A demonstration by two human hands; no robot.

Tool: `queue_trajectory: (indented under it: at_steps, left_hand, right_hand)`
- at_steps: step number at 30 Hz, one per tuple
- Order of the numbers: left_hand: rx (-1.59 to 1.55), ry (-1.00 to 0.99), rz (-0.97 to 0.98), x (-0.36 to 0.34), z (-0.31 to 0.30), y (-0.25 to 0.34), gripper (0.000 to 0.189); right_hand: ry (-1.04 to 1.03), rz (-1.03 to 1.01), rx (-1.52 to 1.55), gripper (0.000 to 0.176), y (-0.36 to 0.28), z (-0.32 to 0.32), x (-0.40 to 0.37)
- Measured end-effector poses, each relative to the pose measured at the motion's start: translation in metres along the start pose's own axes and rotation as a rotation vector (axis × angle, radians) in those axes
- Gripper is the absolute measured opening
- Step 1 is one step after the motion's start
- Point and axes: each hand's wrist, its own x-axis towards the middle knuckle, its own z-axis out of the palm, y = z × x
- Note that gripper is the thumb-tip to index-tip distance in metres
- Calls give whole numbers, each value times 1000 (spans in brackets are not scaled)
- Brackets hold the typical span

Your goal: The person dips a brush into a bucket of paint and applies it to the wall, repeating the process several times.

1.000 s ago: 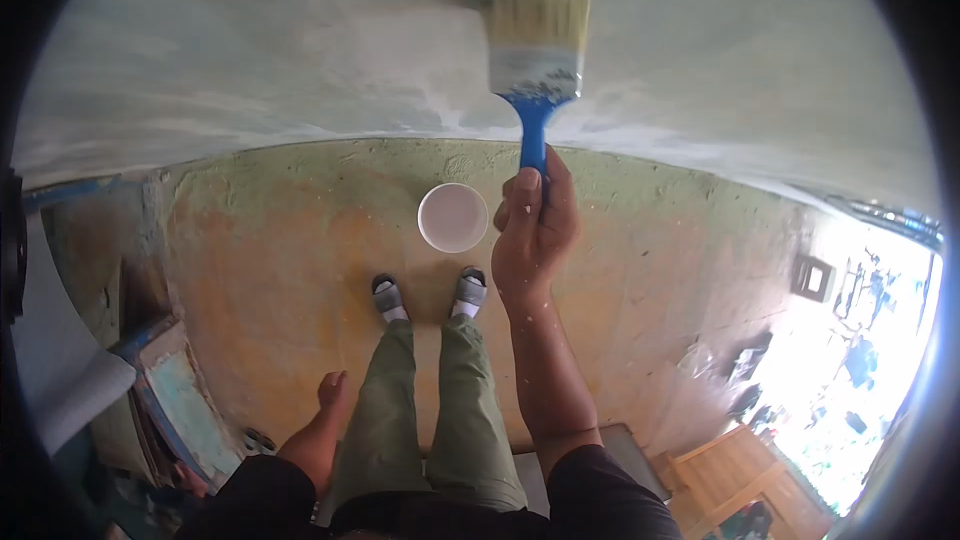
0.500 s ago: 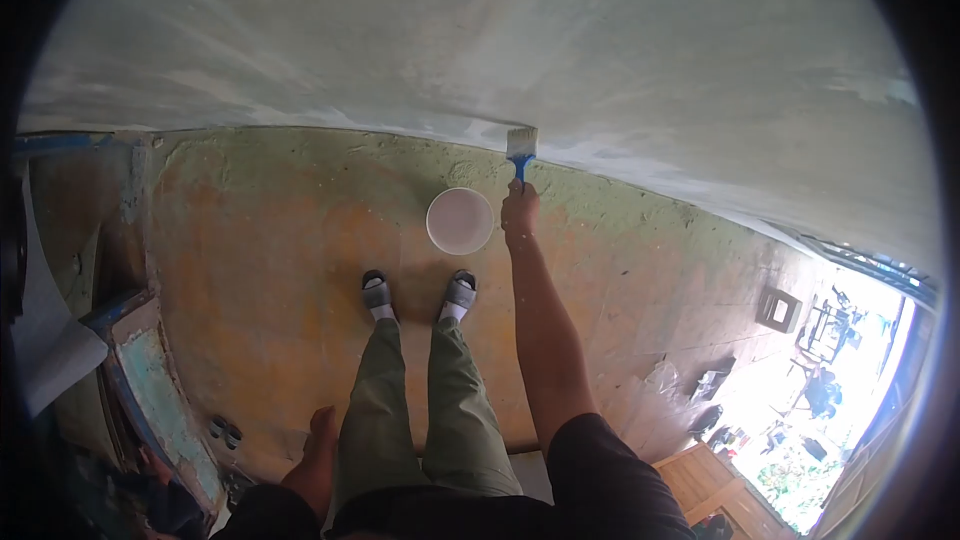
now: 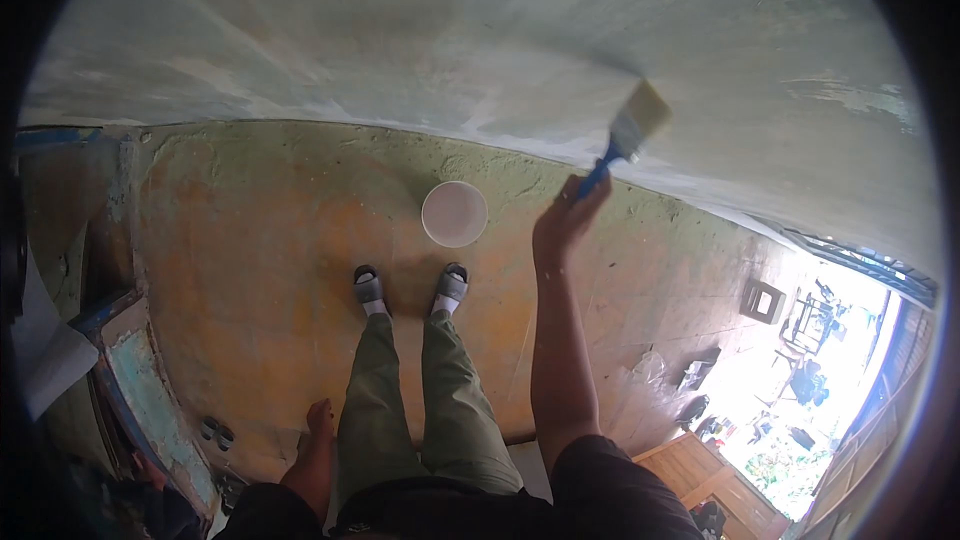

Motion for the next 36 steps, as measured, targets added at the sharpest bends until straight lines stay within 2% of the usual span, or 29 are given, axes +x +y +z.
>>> queue_trajectory:
  at_steps: [4, 6, 9, 12, 15, 18, 21, 24, 25, 28, 29, 32, 35, 36]
  left_hand:
    - [4, 1, 0, 3, -7, -8, 33]
    - [-5, 23, -23, 7, -9, -9, 33]
    - [-7, 32, -75, 9, -17, -15, 35]
    - [23, -34, -78, 21, -18, -34, 39]
    - [-7, -32, -61, 21, -13, -38, 37]
    - [-47, 2, -76, 2, 0, 7, 34]
    - [-50, -36, -53, -1, 9, 26, 37]
    - [-72, -73, -56, -1, 19, 34, 39]
    - [-74, -80, -62, -3, 23, 37, 39]
    - [-24, -144, -144, -5, 27, 44, 45]
    - [0, -173, -181, -6, 28, 45, 48]
    - [-17, -181, -167, -1, 30, 31, 48]
    - [47, -179, -150, -3, 28, 37, 48]
    - [50, -183, -123, -1, 26, 35, 48]
  right_hand:
    - [-103, -3, -152, 37, 59, 54, 2]
    - [-89, -19, -138, 22, 101, 79, -4]
    - [-263, 210, -209, 20, 100, 82, -19]
    - [-467, 107, -333, 20, 176, 86, -26]
    - [-657, 754, -87, 20, 105, 64, -9]
    - [-494, 914, 522, 20, 34, 33, 10]
    - [-424, 781, 824, 31, -12, 3, 5]
    - [-322, 544, 854, 36, -32, -14, -3]
    - [-301, 401, 812, 30, -30, -17, -3]
    - [-115, 193, 466, 23, -8, 2, 3]
    - [-96, 106, 256, 22, 20, 13, 5]
    - [-227, 200, -45, 29, 59, 41, 10]
    - [-272, 163, -378, 29, 111, 58, -2]
    - [-359, 195, -409, 30, 134, 61, -5]
